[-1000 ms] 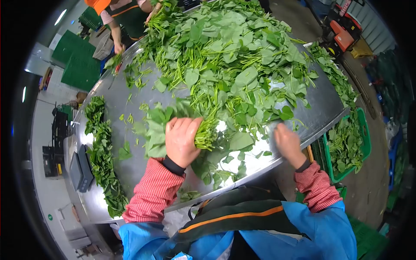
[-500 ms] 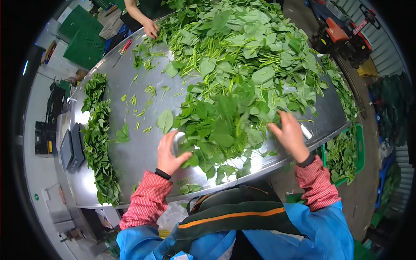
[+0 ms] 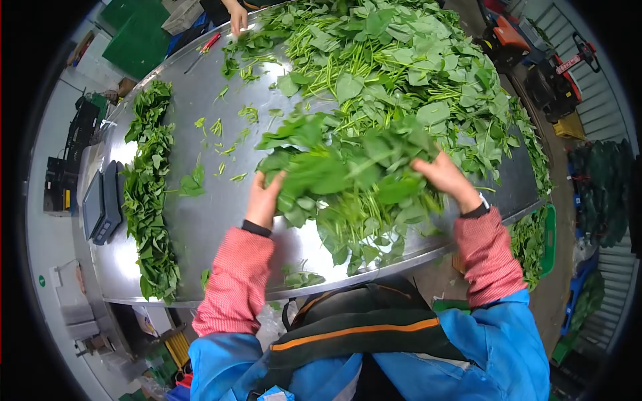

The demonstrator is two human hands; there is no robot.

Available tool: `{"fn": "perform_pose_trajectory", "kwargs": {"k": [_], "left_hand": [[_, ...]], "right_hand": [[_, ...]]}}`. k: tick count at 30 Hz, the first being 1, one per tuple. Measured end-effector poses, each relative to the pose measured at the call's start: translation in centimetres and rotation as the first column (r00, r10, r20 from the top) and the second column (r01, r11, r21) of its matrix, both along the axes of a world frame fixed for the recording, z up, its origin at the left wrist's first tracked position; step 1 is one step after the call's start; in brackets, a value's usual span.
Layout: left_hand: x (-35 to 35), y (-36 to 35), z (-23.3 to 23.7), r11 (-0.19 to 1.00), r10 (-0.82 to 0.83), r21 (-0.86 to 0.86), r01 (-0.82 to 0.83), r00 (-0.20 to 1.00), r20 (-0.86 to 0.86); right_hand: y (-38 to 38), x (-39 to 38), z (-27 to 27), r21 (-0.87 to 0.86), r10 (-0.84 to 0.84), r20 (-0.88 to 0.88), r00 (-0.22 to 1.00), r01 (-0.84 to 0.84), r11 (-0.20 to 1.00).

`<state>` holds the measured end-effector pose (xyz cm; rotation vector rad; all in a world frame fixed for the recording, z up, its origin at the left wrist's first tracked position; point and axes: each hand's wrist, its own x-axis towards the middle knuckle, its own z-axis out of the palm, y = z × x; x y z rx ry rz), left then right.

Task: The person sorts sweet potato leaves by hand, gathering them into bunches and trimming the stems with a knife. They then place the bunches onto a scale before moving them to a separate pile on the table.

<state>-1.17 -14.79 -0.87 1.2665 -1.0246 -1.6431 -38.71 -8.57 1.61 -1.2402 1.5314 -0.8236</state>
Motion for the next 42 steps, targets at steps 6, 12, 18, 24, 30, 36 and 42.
{"fn": "perform_pose_trajectory", "kwargs": {"k": [6,12,18,24,30,36,42], "left_hand": [[7.7,0.2,-1.2,0.927,0.237,0.177,-0.329,0.884,0.402],[13.1,3.1,-3.1,0.862,0.482,0.018,-0.507,0.831,0.278],[6.8,8.4,-1.2,0.961,0.278,-0.027,-0.277,0.955,0.102],[4.8,9.9,0.7,0.996,0.081,-0.043,-0.084,0.995,-0.054],[3.5,9.8,0.9,0.998,0.069,-0.004,-0.070,0.995,-0.073],[3.1,8.8,-0.7,0.985,0.090,0.158,-0.069,0.988,-0.127],[2.0,6.2,-2.8,0.964,-0.059,0.248,0.100,0.984,-0.169]], "right_hand": [[2.8,-0.1,2.7,-0.527,-0.474,-0.780,0.408,-0.020,0.850],[5.4,12.3,1.2,-0.605,-0.251,-0.597,0.762,-0.223,0.764],[3.1,21.5,-0.3,-0.492,-0.123,-0.665,0.737,-0.309,0.814],[2.0,20.6,-0.7,-0.237,-0.009,0.173,0.985,0.051,0.970],[2.6,23.7,0.7,-0.374,-0.097,-0.587,0.804,-0.163,0.913],[2.2,23.9,-3.2,-0.411,-0.095,-0.681,0.726,-0.271,0.871],[4.1,25.6,0.4,-0.451,-0.062,-0.543,0.838,-0.228,0.863]]}}
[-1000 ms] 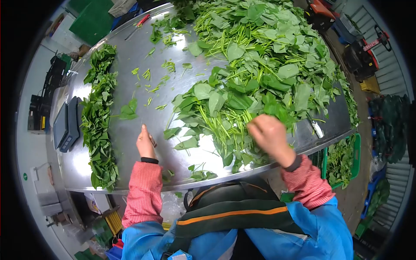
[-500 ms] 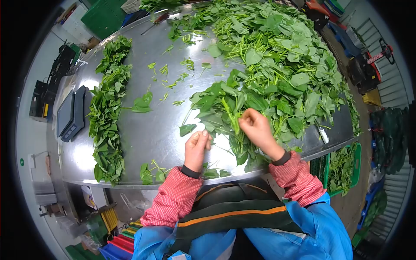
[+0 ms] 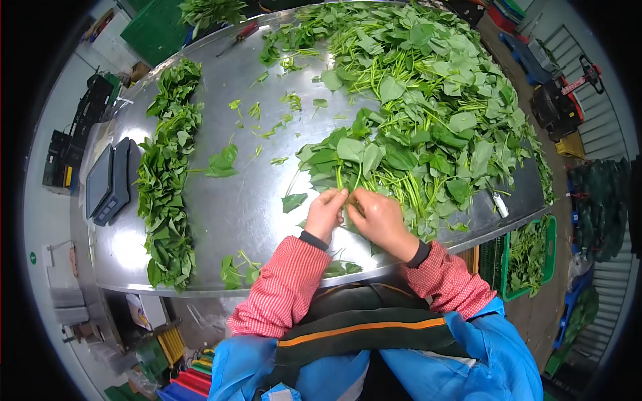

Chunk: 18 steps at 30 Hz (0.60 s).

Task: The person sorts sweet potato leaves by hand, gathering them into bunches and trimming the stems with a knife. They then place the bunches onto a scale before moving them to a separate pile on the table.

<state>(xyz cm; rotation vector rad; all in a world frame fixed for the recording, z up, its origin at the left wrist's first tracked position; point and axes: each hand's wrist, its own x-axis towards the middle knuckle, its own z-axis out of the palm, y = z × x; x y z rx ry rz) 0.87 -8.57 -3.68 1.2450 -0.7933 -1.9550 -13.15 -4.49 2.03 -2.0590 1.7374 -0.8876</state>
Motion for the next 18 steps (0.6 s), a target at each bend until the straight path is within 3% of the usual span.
{"fn": "perform_pose_trajectory", "kwargs": {"k": [4,5,8,12,14,16,18], "left_hand": [[-0.3,-1.2,0.7,0.997,-0.080,-0.005,0.083,0.972,0.222],[-0.4,-1.3,1.0,0.999,-0.045,0.002,0.046,0.977,0.210],[-0.1,-0.8,2.9,0.999,0.025,-0.022,-0.026,0.999,-0.039],[1.2,0.4,4.6,0.995,0.073,-0.050,-0.082,0.986,-0.153],[2.4,0.1,4.8,0.974,0.218,-0.021,-0.227,0.953,-0.211],[3.6,-0.2,5.3,0.927,0.364,0.017,-0.376,0.884,-0.292],[5.6,-1.0,4.3,0.914,0.370,-0.031,-0.404,0.863,-0.344]], "right_hand": [[-0.3,-0.5,-1.4,0.172,-0.197,0.040,0.980,0.187,0.967],[-0.4,-0.7,-1.6,0.178,-0.223,0.066,0.973,0.208,0.962],[-0.8,-1.0,-1.2,0.369,-0.147,0.448,0.882,-0.032,0.929],[-0.3,0.3,0.5,0.215,-0.147,0.424,0.894,0.059,0.975],[0.4,0.7,1.7,0.050,-0.158,0.395,0.905,0.150,0.987],[1.3,0.4,3.1,-0.035,-0.016,0.330,0.944,0.029,0.999],[2.3,0.4,2.4,-0.024,0.165,0.171,0.971,-0.163,0.986]]}}
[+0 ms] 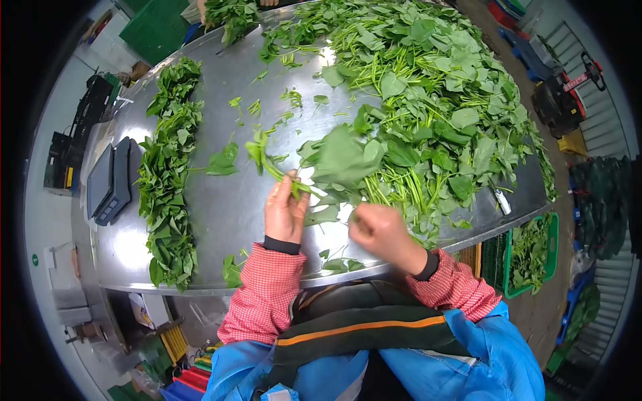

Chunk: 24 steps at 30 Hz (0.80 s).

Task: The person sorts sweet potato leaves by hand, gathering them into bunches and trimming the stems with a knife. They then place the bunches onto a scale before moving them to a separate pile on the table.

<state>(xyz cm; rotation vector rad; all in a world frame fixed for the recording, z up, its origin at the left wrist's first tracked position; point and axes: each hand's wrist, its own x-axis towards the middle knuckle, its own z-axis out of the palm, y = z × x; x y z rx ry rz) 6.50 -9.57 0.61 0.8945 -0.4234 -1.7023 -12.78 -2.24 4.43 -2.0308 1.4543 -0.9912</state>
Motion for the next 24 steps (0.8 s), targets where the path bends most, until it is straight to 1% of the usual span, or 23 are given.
{"fn": "perform_pose_trajectory", "kwargs": {"k": [1,2,3,4,6,7,10,11,13,14,15,16,17,19,20,21,23,24], "left_hand": [[0.8,-0.3,-0.1,1.000,-0.001,-0.031,0.002,1.000,0.019],[1.5,-0.4,-0.1,0.998,-0.002,-0.060,0.004,0.999,0.038],[2.0,-0.3,0.1,0.998,-0.062,-0.009,0.063,0.996,0.069],[1.8,-0.1,0.4,0.997,-0.080,0.019,0.079,0.994,0.077],[0.7,1.3,0.7,0.991,-0.108,0.093,0.099,0.990,0.090],[0.3,1.8,0.6,0.980,-0.165,0.123,0.155,0.983,0.081],[-1.0,2.6,0.6,0.954,-0.244,0.176,0.244,0.969,-0.021],[-1.0,2.5,0.6,0.961,-0.188,0.198,0.191,0.982,-0.034],[-0.6,2.3,0.3,0.967,-0.056,0.245,0.068,0.997,-0.054],[-0.3,2.4,0.1,0.967,-0.086,0.236,0.094,0.995,-0.046],[0.0,2.5,-0.2,0.966,-0.120,0.228,0.125,0.992,-0.036],[0.2,2.5,-0.3,0.964,-0.154,0.215,0.156,0.988,-0.028],[0.2,2.6,-0.2,0.965,-0.085,0.244,0.096,0.995,-0.053],[1.2,2.1,-0.7,0.978,-0.037,0.203,0.048,0.998,-0.057],[1.6,1.7,-0.9,0.984,-0.016,0.179,0.027,0.998,-0.063],[1.8,1.7,-0.7,0.981,-0.046,0.186,0.057,0.997,-0.061],[1.7,2.0,-1.3,0.985,-0.054,0.158,0.067,0.995,-0.082],[1.7,1.9,-1.5,0.987,-0.067,0.142,0.080,0.994,-0.089]], "right_hand": [[0.6,0.1,-1.5,0.043,0.122,-0.130,0.984,-0.118,0.992],[1.1,0.0,-2.6,0.100,0.245,-0.252,0.936,-0.226,0.969],[1.3,0.0,-2.4,0.244,0.300,-0.301,0.905,-0.231,0.942],[0.8,0.4,-1.5,0.198,0.184,-0.261,0.948,-0.134,0.971],[-0.5,1.3,0.7,0.137,-0.038,-0.162,0.986,0.061,0.989],[-1.4,1.7,1.1,-0.031,-0.085,-0.099,0.991,0.082,0.996],[-3.1,2.6,-0.2,-0.141,-0.046,-0.221,0.974,0.014,0.990],[-3.3,2.8,-1.1,-0.184,-0.076,-0.201,0.977,0.038,0.982],[-2.5,2.5,-0.9,-0.138,-0.054,-0.233,0.971,0.022,0.990],[-1.7,2.5,-1.0,-0.110,-0.039,-0.244,0.969,0.012,0.994],[-1.0,2.4,-1.3,-0.001,0.107,-0.222,0.969,-0.110,0.994],[-0.3,2.1,-1.7,0.100,0.248,-0.186,0.951,-0.233,0.967],[0.3,1.9,-1.9,0.195,0.384,-0.137,0.913,-0.355,0.914],[1.4,1.8,-1.7,0.377,0.550,-0.021,0.835,-0.503,0.778],[1.5,1.5,-1.4,0.454,0.615,0.044,0.788,-0.564,0.690],[1.2,1.0,-0.8,0.442,0.516,0.030,0.856,-0.474,0.761],[0.2,1.3,0.2,0.313,0.275,-0.053,0.960,-0.246,0.917],[-0.3,1.8,0.8,0.236,0.134,-0.078,0.988,-0.112,0.965]]}}
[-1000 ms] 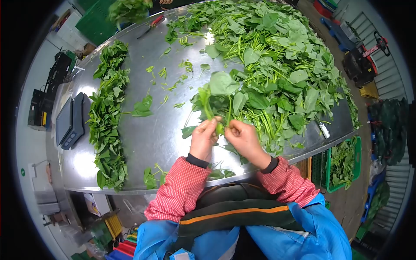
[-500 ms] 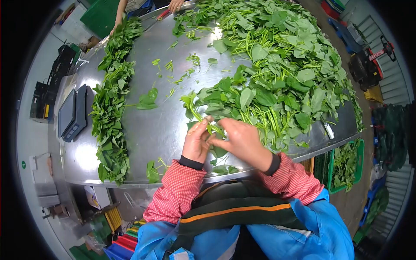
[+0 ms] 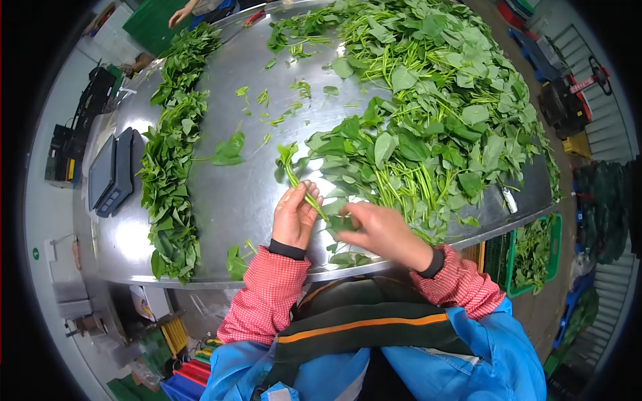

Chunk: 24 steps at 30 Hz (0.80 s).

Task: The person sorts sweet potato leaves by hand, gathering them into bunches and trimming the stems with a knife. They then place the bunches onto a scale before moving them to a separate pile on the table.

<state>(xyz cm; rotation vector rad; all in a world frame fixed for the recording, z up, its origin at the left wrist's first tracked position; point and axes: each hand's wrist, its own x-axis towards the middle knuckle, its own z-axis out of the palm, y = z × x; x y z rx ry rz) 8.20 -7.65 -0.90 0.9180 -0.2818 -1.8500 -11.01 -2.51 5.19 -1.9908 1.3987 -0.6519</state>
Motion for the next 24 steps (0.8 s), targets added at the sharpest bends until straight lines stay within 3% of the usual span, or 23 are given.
{"fn": "perform_pose_trajectory", "kwargs": {"k": [1,4,5,8,11,12,14,17,18,19,20,21,24], "left_hand": [[-0.4,0.1,0.1,1.000,-0.010,-0.005,0.010,1.000,0.020],[-1.7,0.9,0.1,1.000,0.008,-0.008,-0.008,1.000,0.018],[-1.6,0.7,0.1,0.999,0.043,-0.012,-0.043,0.999,-0.010],[1.0,-0.3,-2.3,0.998,0.060,0.031,-0.060,0.998,-0.003],[1.1,0.2,-2.8,0.970,-0.003,0.243,0.005,1.000,-0.007],[0.3,0.5,-2.6,0.963,-0.061,0.259,0.078,0.995,-0.073],[-1.1,1.3,-2.3,0.934,-0.175,0.275,0.229,0.963,-0.206],[-1.7,0.8,-0.7,0.938,-0.187,0.252,0.237,0.960,-0.209],[-1.3,1.0,-0.7,0.946,-0.182,0.231,0.228,0.962,-0.204],[-0.7,0.7,-1.0,0.950,-0.151,0.234,0.209,0.958,-0.244],[-0.5,0.7,-0.9,0.949,-0.146,0.245,0.196,0.967,-0.208],[-0.4,0.7,-0.5,0.950,-0.140,0.253,0.182,0.974,-0.176],[-1.1,1.3,0.5,0.959,-0.141,0.235,0.159,0.986,-0.092]], "right_hand": [[-0.4,0.7,1.0,0.101,-0.109,-0.034,0.993,0.112,0.989],[-0.2,2.5,-4.3,-0.253,-0.081,-0.164,0.983,0.037,0.967],[0.8,2.3,-4.8,-0.184,0.118,-0.105,0.987,-0.136,0.973],[2.1,-0.6,-3.6,-0.046,0.024,-0.128,0.992,-0.031,0.998],[-0.7,-5.0,-4.3,-0.188,-0.462,-0.215,0.860,0.428,0.884],[-1.4,-5.8,-5.0,-0.284,-0.465,-0.266,0.845,0.393,0.875],[-2.2,-6.4,-6.5,-0.237,-0.278,-0.442,0.853,0.188,0.953],[-2.7,-6.6,-4.6,-0.143,-0.367,-0.273,0.889,0.340,0.929],[-2.9,-7.4,-4.1,-0.006,-0.399,0.031,0.916,0.400,0.917],[-3.0,-8.3,-2.5,0.309,-0.457,0.295,0.839,0.368,0.877],[-2.9,-9.2,-1.2,0.574,-0.555,0.498,0.667,0.226,0.787],[-2.7,-9.7,-1.1,0.644,-0.597,0.575,0.559,0.141,0.752],[-1.4,-8.0,-5.3,0.532,-0.525,0.489,0.696,0.239,0.812]]}}
